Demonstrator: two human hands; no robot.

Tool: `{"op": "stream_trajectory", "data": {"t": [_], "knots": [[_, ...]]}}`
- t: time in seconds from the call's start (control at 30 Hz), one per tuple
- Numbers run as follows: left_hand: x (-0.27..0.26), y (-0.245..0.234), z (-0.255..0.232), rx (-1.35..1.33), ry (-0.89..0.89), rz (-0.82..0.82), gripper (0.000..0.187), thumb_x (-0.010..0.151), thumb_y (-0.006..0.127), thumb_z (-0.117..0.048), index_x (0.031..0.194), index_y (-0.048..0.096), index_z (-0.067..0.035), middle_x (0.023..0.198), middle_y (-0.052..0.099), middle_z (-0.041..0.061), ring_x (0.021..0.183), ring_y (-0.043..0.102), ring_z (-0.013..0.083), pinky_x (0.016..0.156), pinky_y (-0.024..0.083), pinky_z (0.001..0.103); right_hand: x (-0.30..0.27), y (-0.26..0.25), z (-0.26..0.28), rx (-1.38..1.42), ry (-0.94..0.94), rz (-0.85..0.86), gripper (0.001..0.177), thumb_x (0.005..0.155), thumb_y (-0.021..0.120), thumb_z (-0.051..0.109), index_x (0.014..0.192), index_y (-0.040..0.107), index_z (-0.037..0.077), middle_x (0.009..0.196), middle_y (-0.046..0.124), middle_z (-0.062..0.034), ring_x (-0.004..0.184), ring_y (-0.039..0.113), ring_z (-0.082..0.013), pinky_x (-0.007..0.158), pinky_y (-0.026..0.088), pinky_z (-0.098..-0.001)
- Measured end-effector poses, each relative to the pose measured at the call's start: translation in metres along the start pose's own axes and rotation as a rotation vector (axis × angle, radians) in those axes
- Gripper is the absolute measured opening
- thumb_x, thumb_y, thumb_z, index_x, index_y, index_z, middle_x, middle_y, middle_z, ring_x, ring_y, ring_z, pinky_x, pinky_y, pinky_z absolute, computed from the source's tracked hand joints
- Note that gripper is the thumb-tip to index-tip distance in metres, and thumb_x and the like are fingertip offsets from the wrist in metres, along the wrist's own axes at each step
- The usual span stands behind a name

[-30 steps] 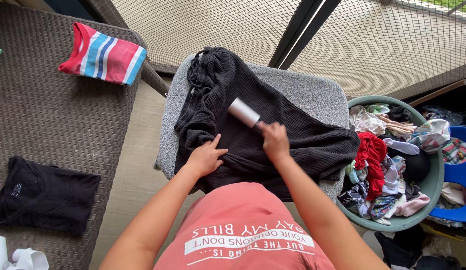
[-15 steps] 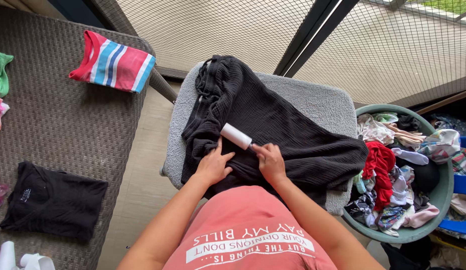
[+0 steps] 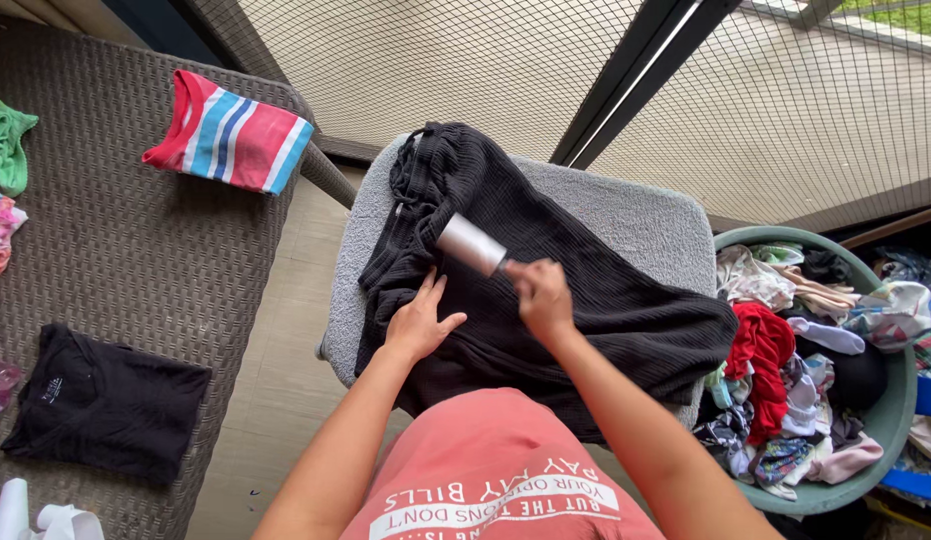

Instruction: The person uses a lint roller to clean a black garment laid on a chair. They roll the sticky surface over the fabric, peel off the used sheet, and continue rolling until the garment is clean. Finally, they fold the garment and place it on a nearby table.

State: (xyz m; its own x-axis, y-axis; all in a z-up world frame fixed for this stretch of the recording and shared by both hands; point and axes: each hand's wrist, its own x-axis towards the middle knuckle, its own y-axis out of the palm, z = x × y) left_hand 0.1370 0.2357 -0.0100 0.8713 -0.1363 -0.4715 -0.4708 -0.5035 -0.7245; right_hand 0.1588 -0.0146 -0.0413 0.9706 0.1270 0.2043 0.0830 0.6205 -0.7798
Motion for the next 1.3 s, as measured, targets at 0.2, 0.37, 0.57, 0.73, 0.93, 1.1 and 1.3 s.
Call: {"op": "stream_trajectory", "data": {"t": [0.2, 0.37, 0.57, 0.73, 0.93, 1.1, 1.3], "knots": [[-0.005, 0.001, 0.0, 0.009, 0.01, -0.005, 0.083, 0.084, 0.075, -0.042, 0.155, 0.039, -0.018, 0.172, 0.014, -0.005, 0.123, 0.063, 0.0298, 0.1, 0.053, 0.043, 0.054, 0.012, -0.016, -0.173, 0.031, -0.016, 0.031, 0.093, 0.064, 0.007, 0.118, 0.076, 0.022, 0.102, 0.062, -0.011, 0.098, 0.059, -0.0323, 0.081, 0.054, -0.0442], [-0.011, -0.001, -0.007, 0.044, 0.008, -0.014, 0.084, 0.081, 0.08, -0.038, 0.153, 0.042, -0.019, 0.172, 0.013, -0.005, 0.126, 0.061, 0.029, 0.1, 0.053, 0.042, 0.122, -0.013, -0.037, -0.108, 0.222, -0.213, 0.028, 0.095, 0.062, 0.01, 0.121, 0.072, 0.013, 0.105, 0.064, -0.0157, 0.099, 0.059, -0.0363, 0.087, 0.05, -0.0472], [-0.035, 0.017, -0.019, 0.189, 0.038, -0.053, 0.099, 0.072, 0.088, -0.044, 0.154, 0.038, -0.019, 0.168, 0.017, -0.005, 0.132, 0.051, 0.0263, 0.108, 0.046, 0.04, -0.06, -0.073, 0.005, 0.042, 0.021, -0.005, 0.03, 0.091, 0.064, 0.004, 0.117, 0.073, 0.014, 0.097, 0.066, -0.0089, 0.092, 0.06, -0.0318, 0.083, 0.05, -0.0438], [-0.039, 0.021, -0.03, 0.315, 0.025, -0.056, 0.113, 0.067, 0.091, -0.042, 0.158, 0.029, -0.016, 0.169, 0.017, 0.0, 0.128, 0.05, 0.0264, 0.106, 0.047, 0.038, -0.136, -0.086, -0.023, -0.147, 0.215, -0.033, 0.04, 0.086, 0.064, 0.003, 0.12, 0.075, 0.021, 0.096, 0.061, -0.0094, 0.09, 0.06, -0.0315, 0.078, 0.052, -0.0455], [-0.027, 0.032, -0.053, 0.638, 0.104, 0.004, 0.106, 0.073, 0.089, -0.03, 0.16, 0.031, -0.015, 0.167, 0.022, 0.015, 0.125, 0.051, 0.029, 0.098, 0.05, 0.041, -0.046, -0.094, -0.139, -0.368, 0.496, -0.383, 0.032, 0.09, 0.071, 0.011, 0.121, 0.074, 0.018, 0.109, 0.059, -0.0133, 0.104, 0.057, -0.0354, 0.088, 0.05, -0.0466], [-0.019, 0.066, -0.073, 0.449, 0.769, -0.137, 0.067, 0.063, 0.078, -0.011, 0.127, 0.059, -0.011, 0.148, 0.047, 0.011, 0.128, 0.053, 0.0292, 0.101, 0.048, 0.047, -0.078, -0.131, -0.172, -0.222, 0.641, -0.53, 0.042, 0.084, 0.08, 0.019, 0.124, 0.072, 0.011, 0.113, 0.061, -0.0173, 0.108, 0.059, -0.0395, 0.09, 0.049, -0.0476], [0.01, 0.075, -0.07, 0.27, 0.629, -0.255, 0.028, 0.083, 0.06, -0.002, 0.109, 0.065, -0.009, 0.121, 0.066, 0.008, 0.109, 0.064, 0.0311, 0.087, 0.056, 0.042, -0.222, -0.115, -0.223, -0.021, 1.059, -0.455, 0.042, 0.083, 0.086, 0.037, 0.098, 0.075, -0.001, 0.09, 0.075, -0.022, 0.084, 0.073, -0.0382, 0.079, 0.054, -0.0482]]}}
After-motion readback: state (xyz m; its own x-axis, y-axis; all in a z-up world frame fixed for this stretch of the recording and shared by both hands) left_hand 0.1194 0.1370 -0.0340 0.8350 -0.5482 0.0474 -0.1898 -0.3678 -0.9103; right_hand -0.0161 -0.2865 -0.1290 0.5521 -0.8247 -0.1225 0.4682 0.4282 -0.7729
